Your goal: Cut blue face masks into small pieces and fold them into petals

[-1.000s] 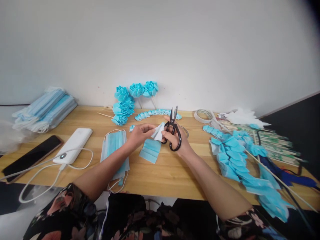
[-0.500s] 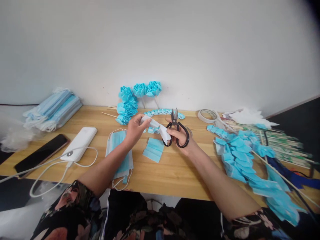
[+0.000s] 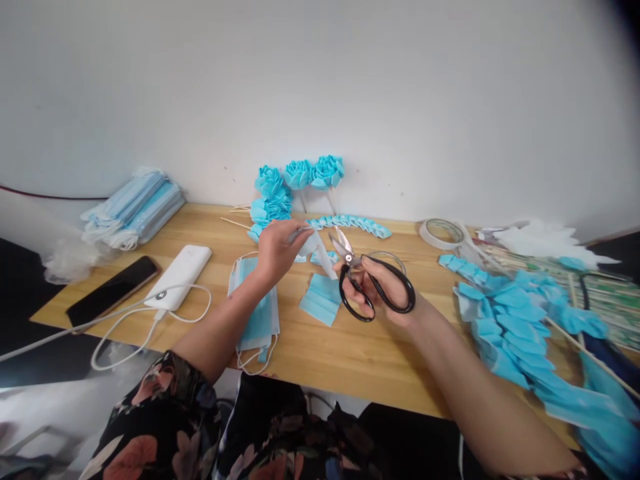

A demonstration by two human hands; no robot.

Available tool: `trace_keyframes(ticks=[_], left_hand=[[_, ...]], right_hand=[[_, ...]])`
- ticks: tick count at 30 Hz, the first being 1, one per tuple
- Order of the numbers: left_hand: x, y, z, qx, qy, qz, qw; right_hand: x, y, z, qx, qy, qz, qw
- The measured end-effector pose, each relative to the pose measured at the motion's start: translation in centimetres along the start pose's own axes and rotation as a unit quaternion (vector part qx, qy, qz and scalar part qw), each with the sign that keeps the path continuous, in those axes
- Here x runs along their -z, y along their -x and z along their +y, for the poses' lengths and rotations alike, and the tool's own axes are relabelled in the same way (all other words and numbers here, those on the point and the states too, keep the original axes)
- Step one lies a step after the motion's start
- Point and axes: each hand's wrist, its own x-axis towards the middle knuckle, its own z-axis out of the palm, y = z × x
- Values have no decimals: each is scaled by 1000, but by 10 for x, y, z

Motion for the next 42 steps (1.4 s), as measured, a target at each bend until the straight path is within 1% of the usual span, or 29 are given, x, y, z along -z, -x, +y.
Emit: trace_keyframes(ticks=[2,5,8,11,13,19,24,27,29,30,32,34,36,37,39,42], left_hand=[[0,0,-1,-5,-1,-5,1000],[0,1,-1,-8,-3,-12,1000],[0,2,-1,-26,-20,-15,999],[-1,3,0,-43,-37,-14,998],[-3,5,1,-52,-43,-15,998],[-6,10,5,-95,-38,-22,994],[-6,11,7,-152,-22,-60,986],[-5,12,6,-160,11,-100,982],[-4,13,5,-149,58,-124,979],[-4,14,5,-137,87,-125,979],[-6,16,5,-94,143,-97,981],[-10,18,4,-36,186,-50,981],[-14,17,3,-3,226,-34,973],[-16,17,2,-5,247,-41,968],[-18,14,0,-32,281,-69,957],[-16,10,-2,-63,305,-112,944]], right_hand=[[-2,1,4,-36,-3,-31,999],[-4,-1,12,-69,-10,-39,997],[-5,-5,17,-76,-31,-16,996],[-7,-8,16,-85,-56,11,995],[-8,-9,14,-88,-66,14,994],[-6,-10,13,-62,-65,23,996],[-3,-10,14,-21,-51,38,998],[-2,-9,11,3,-29,37,999],[-2,-8,10,22,-16,28,999],[-2,-8,10,31,-9,23,999],[-1,-7,10,51,10,14,999],[-1,-6,11,71,32,3,997],[0,-5,13,89,54,-8,994],[0,-5,13,96,64,-15,993],[0,-4,14,105,80,-27,991],[1,-4,16,115,95,-45,988]])
